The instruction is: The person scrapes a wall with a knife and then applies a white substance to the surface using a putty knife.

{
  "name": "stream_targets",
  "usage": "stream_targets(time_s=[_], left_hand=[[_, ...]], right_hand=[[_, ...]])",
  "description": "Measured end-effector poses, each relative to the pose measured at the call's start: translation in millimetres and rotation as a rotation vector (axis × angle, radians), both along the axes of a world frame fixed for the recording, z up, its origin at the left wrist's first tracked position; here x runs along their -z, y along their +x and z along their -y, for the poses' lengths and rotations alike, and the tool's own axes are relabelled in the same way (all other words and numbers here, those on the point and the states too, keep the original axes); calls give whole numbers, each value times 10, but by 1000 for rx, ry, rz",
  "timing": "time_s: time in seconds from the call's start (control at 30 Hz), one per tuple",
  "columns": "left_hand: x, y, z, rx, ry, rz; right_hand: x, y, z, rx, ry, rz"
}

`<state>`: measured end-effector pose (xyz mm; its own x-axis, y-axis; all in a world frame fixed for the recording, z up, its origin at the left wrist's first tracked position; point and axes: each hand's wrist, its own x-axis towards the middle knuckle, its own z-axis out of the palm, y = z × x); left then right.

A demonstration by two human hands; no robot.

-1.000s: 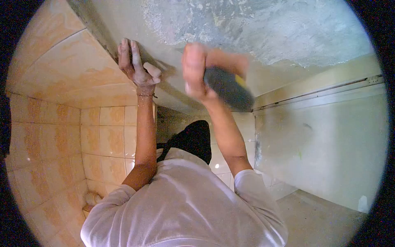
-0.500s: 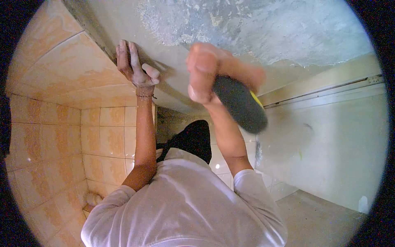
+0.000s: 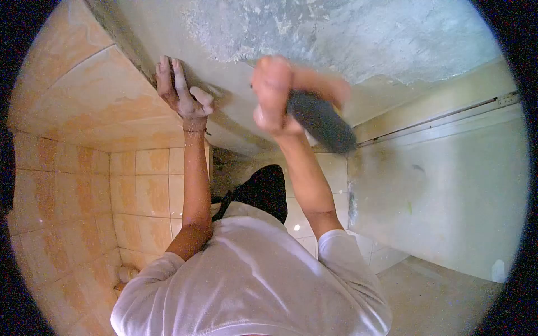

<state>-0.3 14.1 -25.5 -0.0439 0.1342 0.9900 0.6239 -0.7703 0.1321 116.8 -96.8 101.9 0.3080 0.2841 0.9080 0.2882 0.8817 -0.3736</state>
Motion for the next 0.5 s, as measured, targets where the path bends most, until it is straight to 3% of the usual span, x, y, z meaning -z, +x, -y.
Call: stream_targets(time_s=[0.03,0.1,0.13,0.23,0.27,0.3,0.4,0.5], left_hand=[[-10,6,-29,2,17,6],[-7,10,-8,-18,2,5],[-10,6,4,-34,-11,-1],[-20,7,8,-1,-9,6],[-30,19,-15,0,-1,10],[-17,16,-9,-17,-7,2],[-2,-5,30,-40,-30,-8],[-30,9,12,-18,-20,-3]], right_hand=[[-41,122,53,0,7,3],[-122,277,151,-505,39,308],[-104,209,119,-506,38,309],[15,-123,-72,-143,77,-283],[202,102,-89,-190,218,-64],[199,157,-91,-194,219,-61],[225,198,-51,-305,82,154],[106,163,-20,-141,178,159]])
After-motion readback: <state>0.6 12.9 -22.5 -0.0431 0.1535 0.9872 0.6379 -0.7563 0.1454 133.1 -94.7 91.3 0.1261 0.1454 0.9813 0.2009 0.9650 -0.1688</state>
